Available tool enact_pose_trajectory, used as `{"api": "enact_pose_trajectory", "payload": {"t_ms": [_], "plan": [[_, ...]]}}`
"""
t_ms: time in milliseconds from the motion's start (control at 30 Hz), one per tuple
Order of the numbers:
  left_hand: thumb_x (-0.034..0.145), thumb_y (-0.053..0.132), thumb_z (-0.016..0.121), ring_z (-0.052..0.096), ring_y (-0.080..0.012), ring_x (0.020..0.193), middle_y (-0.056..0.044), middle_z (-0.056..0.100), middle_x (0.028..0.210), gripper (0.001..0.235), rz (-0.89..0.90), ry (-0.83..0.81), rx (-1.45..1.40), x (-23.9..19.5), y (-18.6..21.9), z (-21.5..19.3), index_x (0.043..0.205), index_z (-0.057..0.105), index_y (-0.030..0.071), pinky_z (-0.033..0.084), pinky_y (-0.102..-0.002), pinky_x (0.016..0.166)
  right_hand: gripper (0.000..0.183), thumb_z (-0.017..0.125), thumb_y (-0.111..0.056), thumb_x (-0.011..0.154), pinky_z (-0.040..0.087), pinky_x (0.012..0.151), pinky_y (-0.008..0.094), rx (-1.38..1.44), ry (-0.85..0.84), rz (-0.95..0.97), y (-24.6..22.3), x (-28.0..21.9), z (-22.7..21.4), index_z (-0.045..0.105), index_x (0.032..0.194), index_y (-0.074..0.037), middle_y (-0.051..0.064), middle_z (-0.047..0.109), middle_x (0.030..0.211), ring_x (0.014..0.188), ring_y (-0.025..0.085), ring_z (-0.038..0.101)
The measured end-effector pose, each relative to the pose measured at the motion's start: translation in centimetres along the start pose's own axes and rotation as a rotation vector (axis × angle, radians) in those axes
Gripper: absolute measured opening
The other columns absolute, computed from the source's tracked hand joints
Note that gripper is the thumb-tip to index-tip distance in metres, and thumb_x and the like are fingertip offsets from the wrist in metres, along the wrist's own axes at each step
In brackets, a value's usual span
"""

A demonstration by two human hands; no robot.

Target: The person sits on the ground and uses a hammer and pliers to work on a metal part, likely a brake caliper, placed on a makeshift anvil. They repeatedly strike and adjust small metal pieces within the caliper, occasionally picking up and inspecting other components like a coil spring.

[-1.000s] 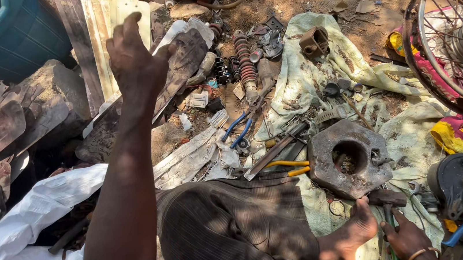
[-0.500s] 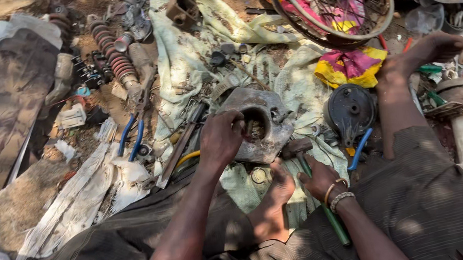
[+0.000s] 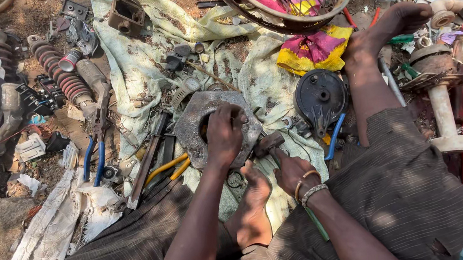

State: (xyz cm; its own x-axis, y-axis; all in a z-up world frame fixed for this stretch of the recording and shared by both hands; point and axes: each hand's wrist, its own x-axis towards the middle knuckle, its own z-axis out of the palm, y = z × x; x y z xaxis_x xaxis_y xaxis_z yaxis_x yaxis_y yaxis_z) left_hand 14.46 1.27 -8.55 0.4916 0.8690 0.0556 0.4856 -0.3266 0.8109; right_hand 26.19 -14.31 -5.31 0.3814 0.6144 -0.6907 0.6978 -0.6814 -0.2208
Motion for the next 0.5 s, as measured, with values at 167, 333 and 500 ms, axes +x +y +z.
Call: {"api": "enact_pose_trajectory", "payload": {"t_ms": [167,333,500], "plan": [[0.092,0.022,0.07,0.072,-0.0237,0.102,-0.007,0.076,0.103,0.021,-0.261,-0.022,-0.318,-5.7,-2.4,-4.3,0.108,0.07,0.009,0.054,-0.041,0.091,0.055,0.062,-0.026,0.096,0.053,0.095,0.055,0.007,0.005,0.014,0.4,0.4,1.0,0.045,0.147,-0.017,0.024,0.072,0.109,0.106,0.045,0.068],[0.089,0.023,0.076,0.066,-0.0282,0.102,-0.01,0.074,0.101,0.023,-0.137,0.083,0.032,-10.0,-5.1,-7.7,0.106,0.072,0.008,0.053,-0.045,0.088,0.067,0.07,-0.03,0.091,0.054,0.087,0.051,0.087,0.062,-0.033,3.0,2.3,3.7,0.044,0.15,-0.013,0.024,0.073,0.102,0.092,0.039,0.07],[0.085,0.024,0.081,0.062,-0.0306,0.105,-0.01,0.071,0.106,0.023,-0.136,0.045,0.166,-10.4,-6.9,-8.9,0.101,0.075,0.009,0.051,-0.045,0.092,0.056,0.071,-0.019,0.091,0.046,0.043,0.036,1.024,-0.07,0.032,5.5,3.2,5.5,0.056,0.141,0.001,0.008,0.063,0.077,0.051,0.017,0.055]]}}
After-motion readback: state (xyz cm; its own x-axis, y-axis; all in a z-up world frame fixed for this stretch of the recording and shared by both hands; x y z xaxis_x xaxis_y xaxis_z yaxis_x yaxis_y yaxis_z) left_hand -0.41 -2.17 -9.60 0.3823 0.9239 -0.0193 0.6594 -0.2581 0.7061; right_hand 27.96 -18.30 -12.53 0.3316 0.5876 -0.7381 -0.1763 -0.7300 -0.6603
